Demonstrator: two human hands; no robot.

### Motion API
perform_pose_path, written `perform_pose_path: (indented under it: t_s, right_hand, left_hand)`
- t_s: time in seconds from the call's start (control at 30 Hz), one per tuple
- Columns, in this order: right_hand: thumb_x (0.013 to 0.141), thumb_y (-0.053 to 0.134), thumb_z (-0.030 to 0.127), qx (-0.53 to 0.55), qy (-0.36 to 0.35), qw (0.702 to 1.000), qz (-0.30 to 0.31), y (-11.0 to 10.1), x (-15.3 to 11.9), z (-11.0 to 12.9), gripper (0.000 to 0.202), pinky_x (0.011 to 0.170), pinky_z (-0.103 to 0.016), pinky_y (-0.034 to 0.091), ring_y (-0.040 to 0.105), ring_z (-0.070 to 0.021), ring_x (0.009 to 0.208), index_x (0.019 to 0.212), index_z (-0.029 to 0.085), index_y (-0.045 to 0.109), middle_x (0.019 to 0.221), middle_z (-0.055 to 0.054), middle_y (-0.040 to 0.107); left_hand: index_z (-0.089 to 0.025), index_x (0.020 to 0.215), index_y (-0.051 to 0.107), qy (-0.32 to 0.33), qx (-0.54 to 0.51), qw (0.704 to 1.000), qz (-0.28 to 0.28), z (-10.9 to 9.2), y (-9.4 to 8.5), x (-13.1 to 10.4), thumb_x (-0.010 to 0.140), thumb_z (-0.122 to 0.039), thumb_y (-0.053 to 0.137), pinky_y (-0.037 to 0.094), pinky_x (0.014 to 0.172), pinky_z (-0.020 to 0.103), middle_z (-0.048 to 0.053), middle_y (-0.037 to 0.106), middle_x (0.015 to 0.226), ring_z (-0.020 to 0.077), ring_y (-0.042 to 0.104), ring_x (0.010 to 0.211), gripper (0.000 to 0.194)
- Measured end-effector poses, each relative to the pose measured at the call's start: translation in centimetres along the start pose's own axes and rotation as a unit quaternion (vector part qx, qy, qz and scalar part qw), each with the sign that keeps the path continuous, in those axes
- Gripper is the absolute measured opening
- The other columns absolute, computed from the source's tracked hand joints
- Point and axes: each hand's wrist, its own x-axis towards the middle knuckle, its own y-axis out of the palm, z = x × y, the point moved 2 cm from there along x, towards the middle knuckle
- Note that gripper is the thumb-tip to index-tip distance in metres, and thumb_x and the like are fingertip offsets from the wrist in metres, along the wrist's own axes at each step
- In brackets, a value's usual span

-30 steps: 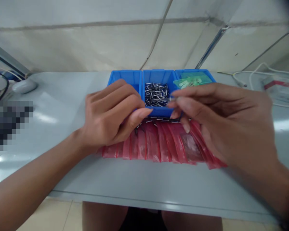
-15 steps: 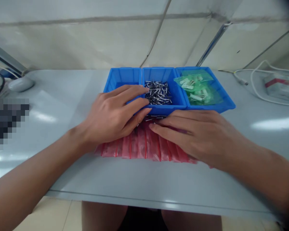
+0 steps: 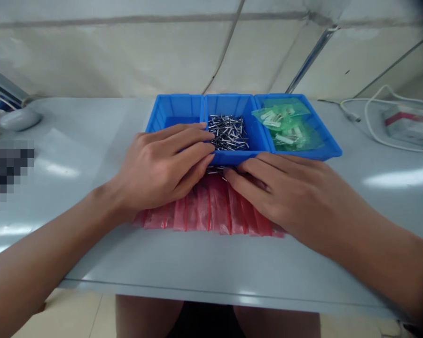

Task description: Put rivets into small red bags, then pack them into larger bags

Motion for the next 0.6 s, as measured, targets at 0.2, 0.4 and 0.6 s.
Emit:
perform_pose_path:
  t_s: [0.2,0.4,0.6]
  right_hand:
    - [0.111,0.043,0.004,0.052,-0.005,0.997,-0.059,-0.9,0.5,-0.4,0.042,0.066,-0.037,0.051,0.075,-0.0214,0.079,0.106,0.013,0.084,0.1,-0.011,0.083]
    - [0.112,0.054,0.013,0.084,-0.016,0.992,-0.088,-1.0,0.6,-0.4,0.034,0.059,-0.036,0.052,0.072,-0.0186,0.073,0.089,0.02,0.078,0.092,-0.004,0.082]
    - [0.102,0.075,0.015,0.232,0.157,0.947,-0.155,-1.6,0.9,-0.8,0.015,0.079,-0.037,0.064,0.075,-0.0197,0.088,0.092,0.026,0.077,0.096,-0.001,0.082]
  left_hand:
    - [-0.022,0.123,0.072,0.005,0.013,1.0,-0.009,0.1,-0.1,-0.1,0.107,-0.02,0.07,0.075,0.094,0.043,0.008,0.084,0.13,0.0305,0.083,0.126,0.016]
    - [-0.021,0.117,0.072,0.0,0.019,1.0,-0.024,-0.3,-0.3,0.2,0.104,-0.016,0.072,0.072,0.084,0.041,0.009,0.085,0.124,0.03,0.085,0.116,0.014]
    - [-0.022,0.111,0.073,0.022,0.017,0.999,-0.041,-0.9,-1.0,0.6,0.102,-0.017,0.073,0.067,0.073,0.041,0.007,0.085,0.108,0.027,0.083,0.093,0.01]
